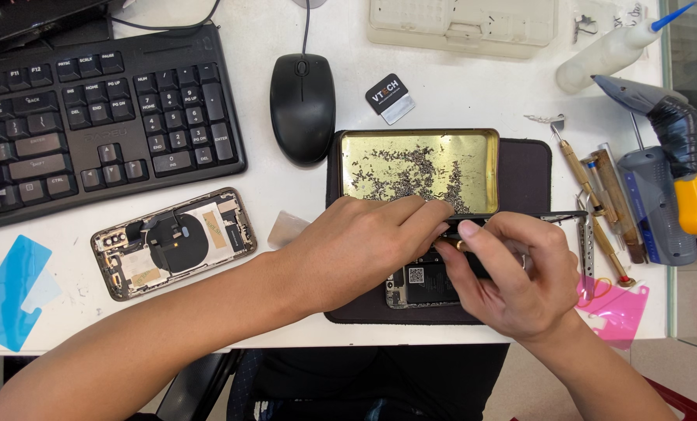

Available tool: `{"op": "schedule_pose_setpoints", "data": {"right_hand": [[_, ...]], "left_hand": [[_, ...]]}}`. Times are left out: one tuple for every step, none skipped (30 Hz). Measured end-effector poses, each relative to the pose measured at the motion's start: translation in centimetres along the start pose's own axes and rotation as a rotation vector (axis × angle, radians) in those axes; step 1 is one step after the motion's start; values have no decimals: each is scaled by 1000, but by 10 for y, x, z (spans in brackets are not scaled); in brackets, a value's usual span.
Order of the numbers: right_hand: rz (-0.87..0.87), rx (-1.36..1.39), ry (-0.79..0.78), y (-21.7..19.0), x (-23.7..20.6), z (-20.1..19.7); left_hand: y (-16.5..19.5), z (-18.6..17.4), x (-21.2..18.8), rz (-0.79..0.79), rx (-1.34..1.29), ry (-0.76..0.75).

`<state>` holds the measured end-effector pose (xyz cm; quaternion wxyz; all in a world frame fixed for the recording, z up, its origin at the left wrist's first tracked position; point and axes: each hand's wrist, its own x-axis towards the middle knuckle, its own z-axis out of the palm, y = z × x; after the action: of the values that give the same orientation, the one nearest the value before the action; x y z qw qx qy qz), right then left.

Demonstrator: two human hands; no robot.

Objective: The person uses a precision screwdriver to remove and place small screws from a disassembled smartphone, storing them in a metal tray. The hands repeatedly access the phone's internal frame and a compartmentalized parts box while working at a cluttered electronics repair desk.

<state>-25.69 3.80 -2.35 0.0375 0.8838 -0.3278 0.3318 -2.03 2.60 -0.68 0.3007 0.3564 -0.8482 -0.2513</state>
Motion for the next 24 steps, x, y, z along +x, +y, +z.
{"op": "schedule_pose_setpoints", "data": {"right_hand": [[-2, 8, 7, -1, 0, 1], [-5, 15, 14, -1, 0, 1], [-9, 23, 20, 0, 0, 2], [0, 17, 12, 0, -1, 1], [8, 15, 3, 0, -1, 1], [16, 15, -8, 0, -1, 1], [20, 27, 0, 0, -2, 2], [27, 39, 9, 0, -2, 3], [35, 50, 17, -1, -3, 3], [31, 43, 17, -1, -3, 3], [24, 36, 18, -1, -3, 3], [17, 31, 19, -1, -3, 3], [20, 36, 20, -1, -3, 3], [22, 40, 23, -2, -2, 3], [24, 45, 26, -2, -2, 3], [23, 42, 27, -2, -1, 3], [24, 40, 28, -3, -1, 2], [25, 36, 28, -3, -1, 2], [24, 35, 26, -3, -1, 1], [22, 32, 24, -3, -2, 1], [18, 30, 24, -2, -2, 2], [5, 47, 25, -1, -4, 2], [-7, 64, 25, 1, -5, 2], [-18, 80, 26, 2, -7, 3]], "left_hand": [[0, 0, 0, 2, -7, -7], [1, 1, 0, 5, 6, -2], [1, 1, 0, 7, 19, 3], [1, 1, 0, 10, 32, 11], [1, 1, 0, 11, 24, 6], [0, 0, 0, 8, 16, 2], [0, 0, -1, 5, 8, -4], [0, 0, -1, 7, 10, 0], [0, 0, -1, 10, 11, 4], [0, 0, -1, 14, 13, 7], [0, 0, -1, 17, 17, 11], [1, 0, -1, 18, 21, 16], [1, 0, -1, 17, 25, 20], [1, 0, -1, 13, 20, 12], [1, 0, 0, 8, 16, 5], [1, 0, 0, 3, 13, -3], [2, 0, 0, 8, 14, 1], [2, -1, 0, 15, 16, 4], [2, 0, -1, 22, 16, 7], [2, 0, -1, 27, 22, 16], [2, 0, -1, 33, 30, 25], [1, 1, -1, 38, 37, 34], [1, 2, -2, 38, 43, 33], [1, 2, -2, 38, 48, 32]]}}
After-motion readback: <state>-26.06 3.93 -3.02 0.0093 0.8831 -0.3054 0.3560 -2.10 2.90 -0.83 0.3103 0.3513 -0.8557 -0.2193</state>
